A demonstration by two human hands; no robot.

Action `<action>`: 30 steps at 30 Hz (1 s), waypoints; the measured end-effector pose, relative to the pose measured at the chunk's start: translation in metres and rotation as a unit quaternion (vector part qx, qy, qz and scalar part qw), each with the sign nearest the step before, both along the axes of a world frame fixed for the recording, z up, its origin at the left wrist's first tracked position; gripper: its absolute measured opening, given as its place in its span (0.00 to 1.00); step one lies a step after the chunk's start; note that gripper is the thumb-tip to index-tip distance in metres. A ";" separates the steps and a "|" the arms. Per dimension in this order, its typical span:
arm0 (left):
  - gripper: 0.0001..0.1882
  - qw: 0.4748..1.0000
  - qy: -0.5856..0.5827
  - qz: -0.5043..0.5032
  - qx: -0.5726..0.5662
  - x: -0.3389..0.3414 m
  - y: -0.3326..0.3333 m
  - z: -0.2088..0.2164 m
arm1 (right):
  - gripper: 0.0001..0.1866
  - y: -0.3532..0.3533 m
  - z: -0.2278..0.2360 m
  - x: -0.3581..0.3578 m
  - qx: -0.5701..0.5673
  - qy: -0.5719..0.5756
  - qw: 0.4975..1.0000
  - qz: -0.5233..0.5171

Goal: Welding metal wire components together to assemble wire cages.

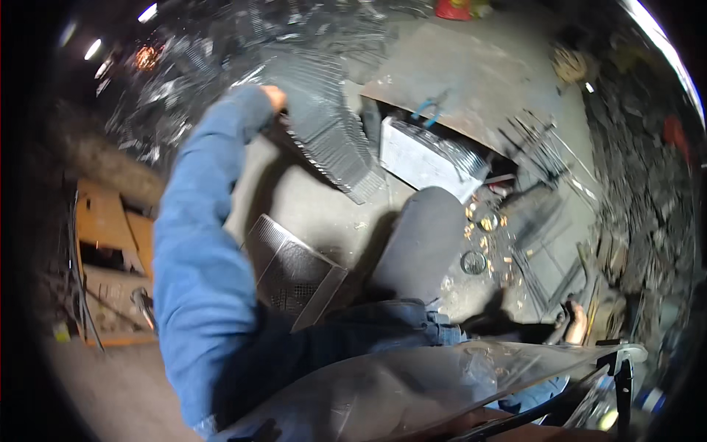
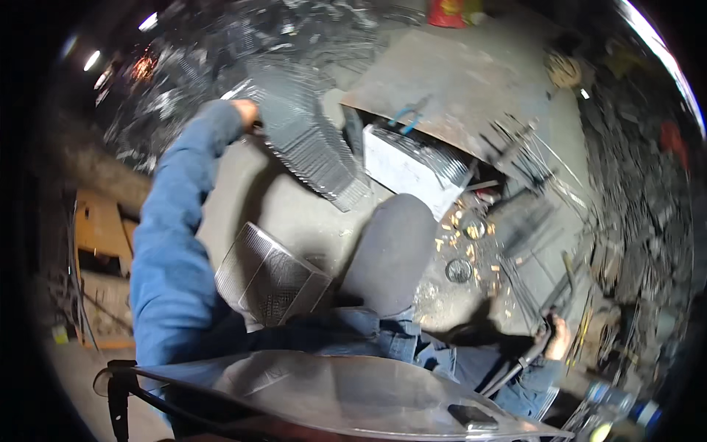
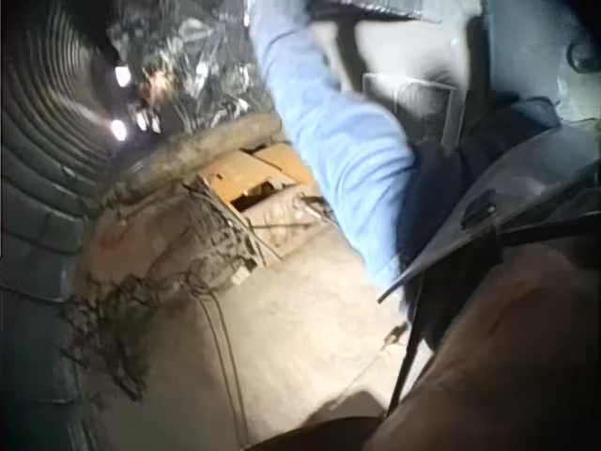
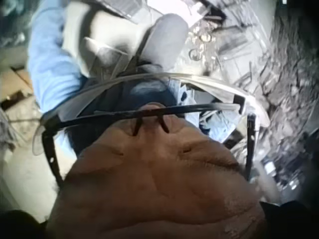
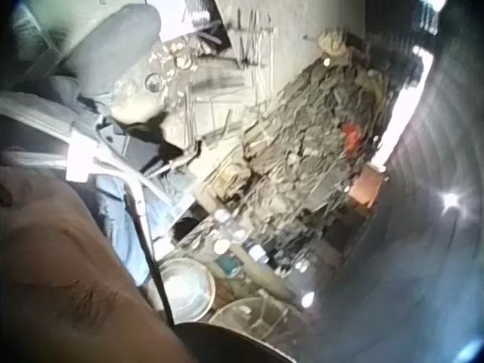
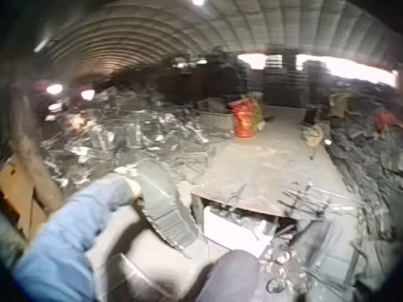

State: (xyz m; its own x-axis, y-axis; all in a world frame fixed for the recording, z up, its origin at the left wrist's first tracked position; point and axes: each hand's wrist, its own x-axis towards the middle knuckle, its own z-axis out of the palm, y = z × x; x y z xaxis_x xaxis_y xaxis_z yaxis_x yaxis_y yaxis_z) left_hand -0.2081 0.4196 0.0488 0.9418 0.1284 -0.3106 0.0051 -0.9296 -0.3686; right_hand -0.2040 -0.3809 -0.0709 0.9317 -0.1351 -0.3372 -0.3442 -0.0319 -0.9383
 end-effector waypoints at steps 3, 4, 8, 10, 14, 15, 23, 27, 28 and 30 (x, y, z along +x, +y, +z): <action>0.15 0.992 -0.118 -0.054 0.004 -0.004 -0.001 0.080 | 0.13 0.045 0.009 -0.040 -0.049 0.065 0.996 0.019; 0.15 0.971 -0.211 -0.090 -0.072 -0.017 -0.006 0.103 | 0.12 0.075 0.019 -0.050 -0.065 0.112 0.991 0.036; 0.13 0.796 -0.489 -0.073 -0.349 -0.042 -0.008 0.177 | 0.15 0.111 -0.042 -0.079 -0.171 0.100 0.927 0.317; 0.17 0.620 -0.574 -0.020 -0.535 -0.022 -0.051 0.174 | 0.23 0.138 -0.055 -0.089 -0.412 0.052 0.839 0.351; 0.18 0.399 -0.458 -0.114 -0.786 0.033 -0.136 0.141 | 0.24 0.145 -0.038 -0.065 -0.356 -0.135 0.835 0.396; 0.18 0.338 -0.370 -0.141 -0.854 0.047 -0.151 0.130 | 0.21 0.144 -0.017 -0.040 -0.363 -0.231 0.837 0.338; 0.17 0.152 -0.120 -0.073 -0.978 0.158 -0.390 0.057 | 0.31 0.064 0.174 0.117 0.152 -0.282 0.945 -0.072; 0.14 0.334 -0.088 -0.070 -0.936 0.197 -0.377 0.047 | 0.12 0.057 0.192 0.150 0.082 -0.317 0.930 -0.165; 0.14 0.333 -0.084 -0.067 -0.937 0.204 -0.378 0.045 | 0.12 0.053 0.187 0.160 0.061 -0.302 0.936 -0.173; 0.15 0.439 -0.120 -0.009 -0.891 0.216 -0.378 0.043 | 0.13 0.054 0.174 0.190 0.033 -0.263 0.941 -0.210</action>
State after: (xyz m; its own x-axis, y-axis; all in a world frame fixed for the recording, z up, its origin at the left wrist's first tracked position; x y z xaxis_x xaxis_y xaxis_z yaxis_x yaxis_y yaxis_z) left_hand 0.0082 0.0420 0.0921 0.9707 -0.1243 0.2057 -0.1687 0.2573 0.9515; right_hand -0.0145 -0.3270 0.1035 0.8415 -0.5229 0.1357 0.1992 0.0669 -0.9777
